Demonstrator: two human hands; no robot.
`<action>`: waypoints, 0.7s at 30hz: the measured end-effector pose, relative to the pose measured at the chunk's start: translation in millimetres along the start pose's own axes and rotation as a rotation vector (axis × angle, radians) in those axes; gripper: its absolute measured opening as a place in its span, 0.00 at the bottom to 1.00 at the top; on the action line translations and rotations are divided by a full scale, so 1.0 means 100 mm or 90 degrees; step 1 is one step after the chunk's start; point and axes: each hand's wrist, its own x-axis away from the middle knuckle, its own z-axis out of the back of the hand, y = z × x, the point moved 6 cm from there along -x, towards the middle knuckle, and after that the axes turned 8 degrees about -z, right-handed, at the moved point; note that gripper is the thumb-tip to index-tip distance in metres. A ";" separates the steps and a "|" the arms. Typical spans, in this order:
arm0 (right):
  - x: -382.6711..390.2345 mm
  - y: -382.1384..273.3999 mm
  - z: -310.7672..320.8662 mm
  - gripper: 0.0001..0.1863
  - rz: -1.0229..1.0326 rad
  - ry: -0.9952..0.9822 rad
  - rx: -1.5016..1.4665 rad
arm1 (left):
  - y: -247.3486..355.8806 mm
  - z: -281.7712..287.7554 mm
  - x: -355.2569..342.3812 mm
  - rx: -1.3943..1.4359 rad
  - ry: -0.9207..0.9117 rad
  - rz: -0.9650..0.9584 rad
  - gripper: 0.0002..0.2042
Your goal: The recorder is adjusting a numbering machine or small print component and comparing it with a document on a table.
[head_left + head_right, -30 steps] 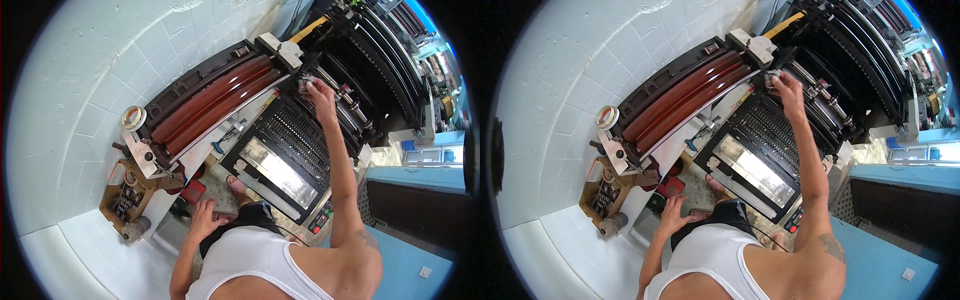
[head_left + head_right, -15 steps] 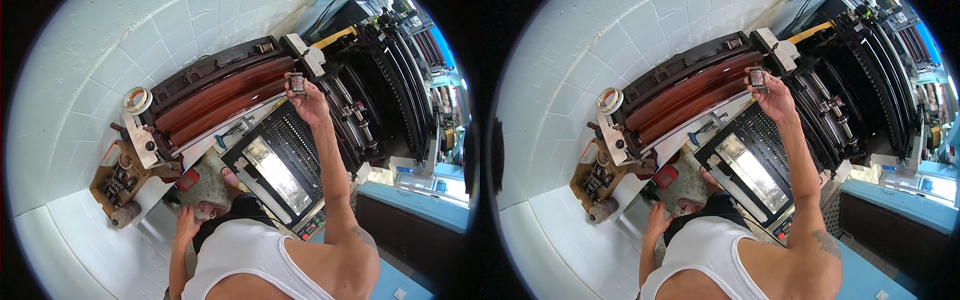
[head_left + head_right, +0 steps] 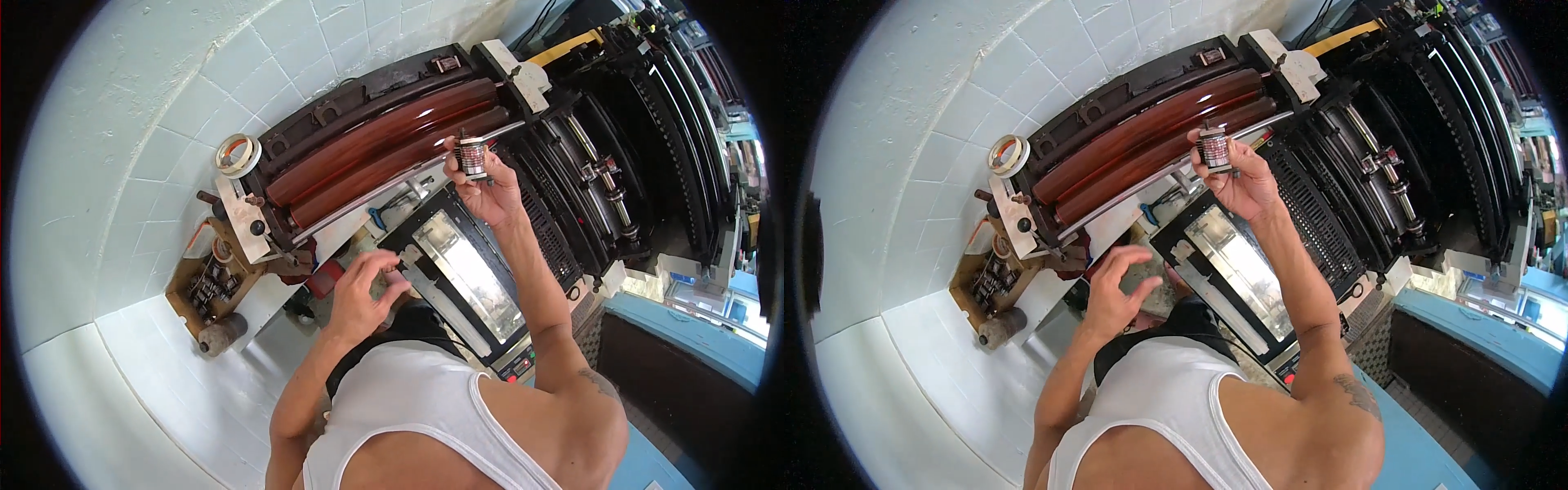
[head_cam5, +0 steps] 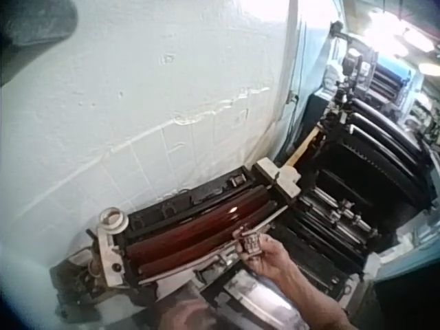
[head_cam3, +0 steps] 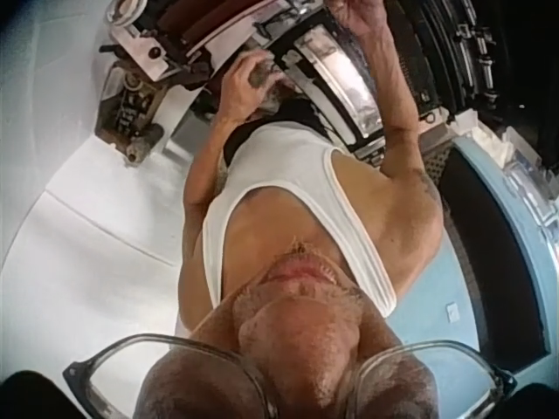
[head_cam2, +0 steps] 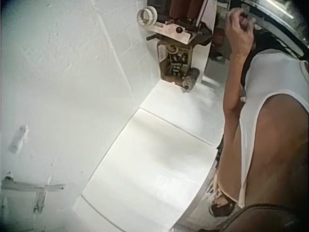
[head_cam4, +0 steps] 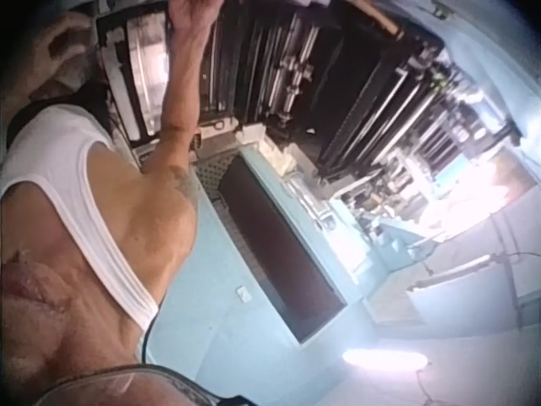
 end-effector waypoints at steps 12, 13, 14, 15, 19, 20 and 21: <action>0.12 0.54 -0.07 0.30 -0.011 0.007 0.021 | 0.22 0.00 -0.76 0.134 0.124 0.081 0.39; 0.13 0.56 -0.08 0.30 -0.009 0.014 0.055 | 0.21 -0.01 -0.74 0.131 0.123 0.086 0.39; 0.15 0.58 -0.07 0.30 -0.019 0.016 0.048 | 0.21 -0.03 -0.74 0.134 0.123 0.087 0.38; 0.16 0.60 -0.08 0.30 -0.020 0.018 0.044 | 0.21 -0.04 -0.74 0.137 0.123 0.087 0.37; 0.18 0.67 -0.08 0.28 -0.017 0.024 0.009 | 0.20 -0.06 -0.72 0.180 0.132 0.096 0.35; 0.18 0.68 -0.07 0.27 -0.018 0.014 0.005 | 0.19 -0.07 -0.72 0.182 0.133 0.097 0.34; 0.18 0.68 -0.07 0.27 -0.020 0.014 0.004 | 0.19 -0.07 -0.72 0.183 0.133 0.098 0.32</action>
